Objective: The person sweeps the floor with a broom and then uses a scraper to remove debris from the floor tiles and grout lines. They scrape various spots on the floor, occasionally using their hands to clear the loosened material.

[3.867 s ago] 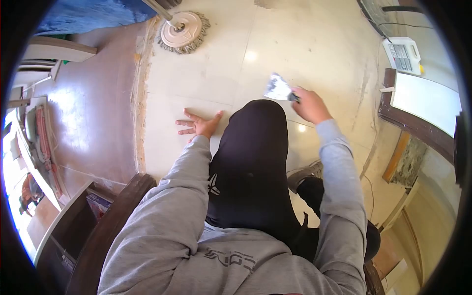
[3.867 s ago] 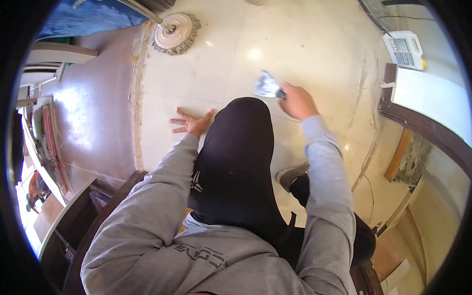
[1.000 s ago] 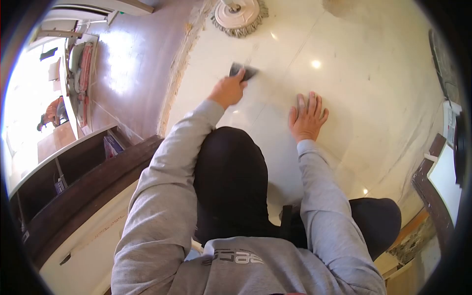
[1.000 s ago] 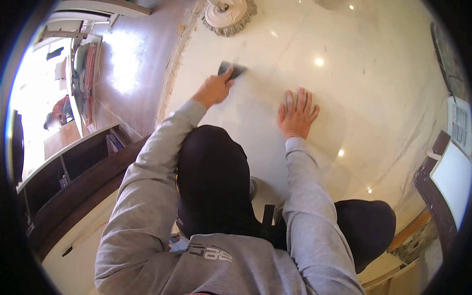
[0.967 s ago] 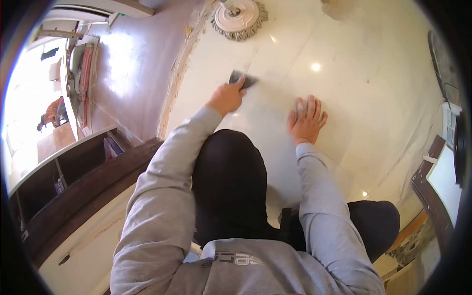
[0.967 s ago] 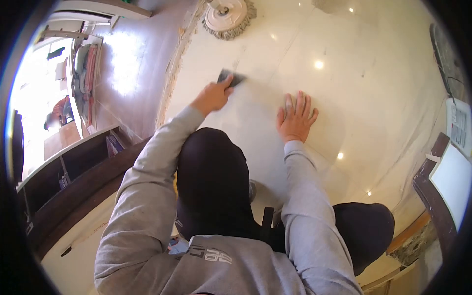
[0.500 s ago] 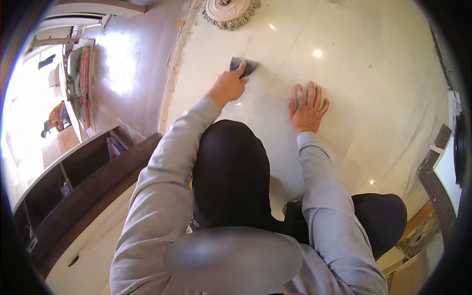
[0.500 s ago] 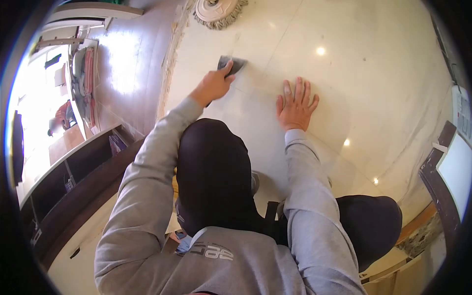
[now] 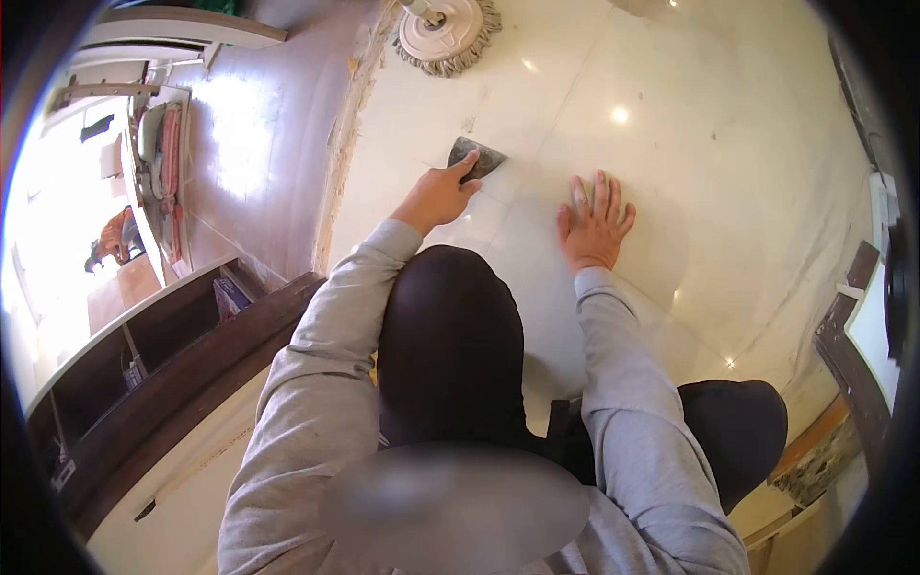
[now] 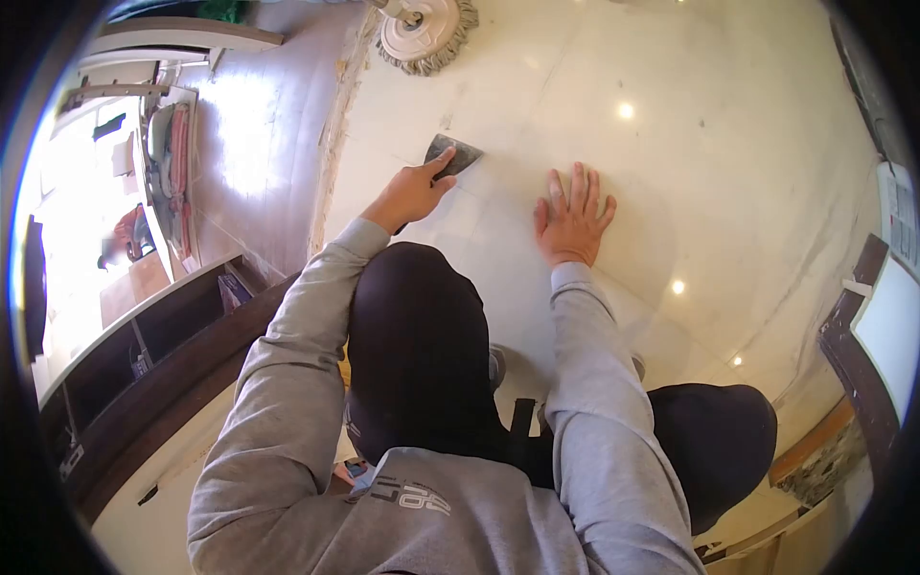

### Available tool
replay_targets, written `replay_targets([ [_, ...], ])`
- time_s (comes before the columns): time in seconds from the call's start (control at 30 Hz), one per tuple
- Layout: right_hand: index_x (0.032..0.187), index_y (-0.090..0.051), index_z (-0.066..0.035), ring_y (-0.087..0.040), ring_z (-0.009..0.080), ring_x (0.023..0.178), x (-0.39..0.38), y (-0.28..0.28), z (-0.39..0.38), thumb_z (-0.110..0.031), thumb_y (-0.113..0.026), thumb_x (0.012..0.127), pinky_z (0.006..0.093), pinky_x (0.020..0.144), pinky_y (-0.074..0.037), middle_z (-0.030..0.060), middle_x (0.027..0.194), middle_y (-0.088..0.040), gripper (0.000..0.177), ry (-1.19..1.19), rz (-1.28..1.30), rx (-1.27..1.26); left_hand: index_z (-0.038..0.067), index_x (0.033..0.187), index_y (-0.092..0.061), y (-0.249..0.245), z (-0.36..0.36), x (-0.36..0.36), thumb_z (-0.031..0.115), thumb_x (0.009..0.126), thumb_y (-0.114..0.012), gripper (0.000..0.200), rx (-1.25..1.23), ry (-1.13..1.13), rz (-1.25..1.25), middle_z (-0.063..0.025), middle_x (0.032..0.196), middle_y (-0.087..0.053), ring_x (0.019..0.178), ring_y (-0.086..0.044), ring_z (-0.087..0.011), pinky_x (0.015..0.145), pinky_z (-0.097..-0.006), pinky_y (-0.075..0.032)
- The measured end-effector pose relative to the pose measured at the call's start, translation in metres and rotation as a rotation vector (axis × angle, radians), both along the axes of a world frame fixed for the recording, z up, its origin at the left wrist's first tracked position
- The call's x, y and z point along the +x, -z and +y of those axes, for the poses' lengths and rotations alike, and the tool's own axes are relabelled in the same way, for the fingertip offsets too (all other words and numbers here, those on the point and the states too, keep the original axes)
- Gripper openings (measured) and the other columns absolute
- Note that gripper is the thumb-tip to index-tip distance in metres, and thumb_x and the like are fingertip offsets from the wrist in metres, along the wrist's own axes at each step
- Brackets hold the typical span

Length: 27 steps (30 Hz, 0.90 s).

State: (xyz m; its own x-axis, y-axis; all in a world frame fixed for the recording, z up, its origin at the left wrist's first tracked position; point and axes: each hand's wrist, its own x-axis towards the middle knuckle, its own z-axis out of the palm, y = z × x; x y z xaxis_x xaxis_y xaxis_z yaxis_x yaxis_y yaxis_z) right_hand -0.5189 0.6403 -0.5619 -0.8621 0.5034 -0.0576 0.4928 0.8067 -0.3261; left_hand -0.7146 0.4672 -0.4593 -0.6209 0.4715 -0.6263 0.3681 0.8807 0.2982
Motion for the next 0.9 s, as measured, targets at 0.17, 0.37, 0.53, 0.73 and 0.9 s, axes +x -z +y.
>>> replay_targets([
  [0.17,0.144,-0.045,-0.033,-0.018,0.0258,0.148,0.001,-0.002,0.002,-0.047,-0.045,0.095,0.0607,0.113,-0.012,0.0019,0.16,-0.027,0.051,0.016,-0.035,-0.022,0.019,0.155,-0.026,-0.003,-0.001,-0.001,0.04,0.097,-0.054,0.067,0.032,-0.533,-0.096,-0.014,0.074,-0.066,0.06,-0.068,-0.0269,0.054,-0.0378,-0.055],
  [0.37,0.145,-0.044,-0.034,-0.018,0.0253,0.148,0.0,0.0,0.002,-0.048,-0.045,0.095,0.0605,0.113,-0.012,0.0009,0.16,-0.026,0.052,0.007,-0.025,0.001,-0.005,0.117,-0.054,0.037,-0.019,-0.041,0.034,0.096,-0.057,0.044,0.224,-0.845,-0.466,-0.0102,0.079,-0.065,0.062,-0.069,-0.0219,0.046,-0.0317,-0.051],
  [0.53,0.145,-0.043,-0.033,-0.02,0.0255,0.148,-0.001,-0.004,0.003,-0.046,-0.048,0.094,0.0576,0.112,-0.012,0.0019,0.159,-0.028,0.053,0.009,-0.019,0.006,0.002,0.101,-0.062,0.04,-0.007,-0.056,0.04,0.099,-0.054,0.039,0.118,-0.977,-0.486,-0.0121,0.086,-0.069,0.068,-0.069,-0.019,0.047,-0.0273,-0.047],
  [0.73,0.144,-0.044,-0.032,-0.022,0.0258,0.147,-0.004,-0.006,0.006,-0.045,-0.048,0.095,0.0576,0.112,-0.012,0.0027,0.158,-0.029,0.052,0.01,-0.024,-0.014,0.004,0.101,-0.063,0.037,-0.016,-0.05,0.043,0.098,-0.056,0.041,0.114,-1.025,-0.526,-0.0087,0.083,-0.069,0.06,-0.062,-0.0142,0.046,-0.0271,-0.044],
  [0.9,0.144,-0.044,-0.032,-0.023,0.0278,0.146,-0.001,-0.002,0.003,-0.044,-0.049,0.094,0.0591,0.112,-0.014,0.0033,0.157,-0.03,0.051,0.003,0.013,0.024,0.003,0.094,-0.065,0.04,-0.007,-0.059,0.041,0.097,-0.057,0.038,0.05,-0.911,-0.366,-0.0076,0.079,-0.068,0.055,-0.055,-0.0111,0.044,-0.0263,-0.039],
])
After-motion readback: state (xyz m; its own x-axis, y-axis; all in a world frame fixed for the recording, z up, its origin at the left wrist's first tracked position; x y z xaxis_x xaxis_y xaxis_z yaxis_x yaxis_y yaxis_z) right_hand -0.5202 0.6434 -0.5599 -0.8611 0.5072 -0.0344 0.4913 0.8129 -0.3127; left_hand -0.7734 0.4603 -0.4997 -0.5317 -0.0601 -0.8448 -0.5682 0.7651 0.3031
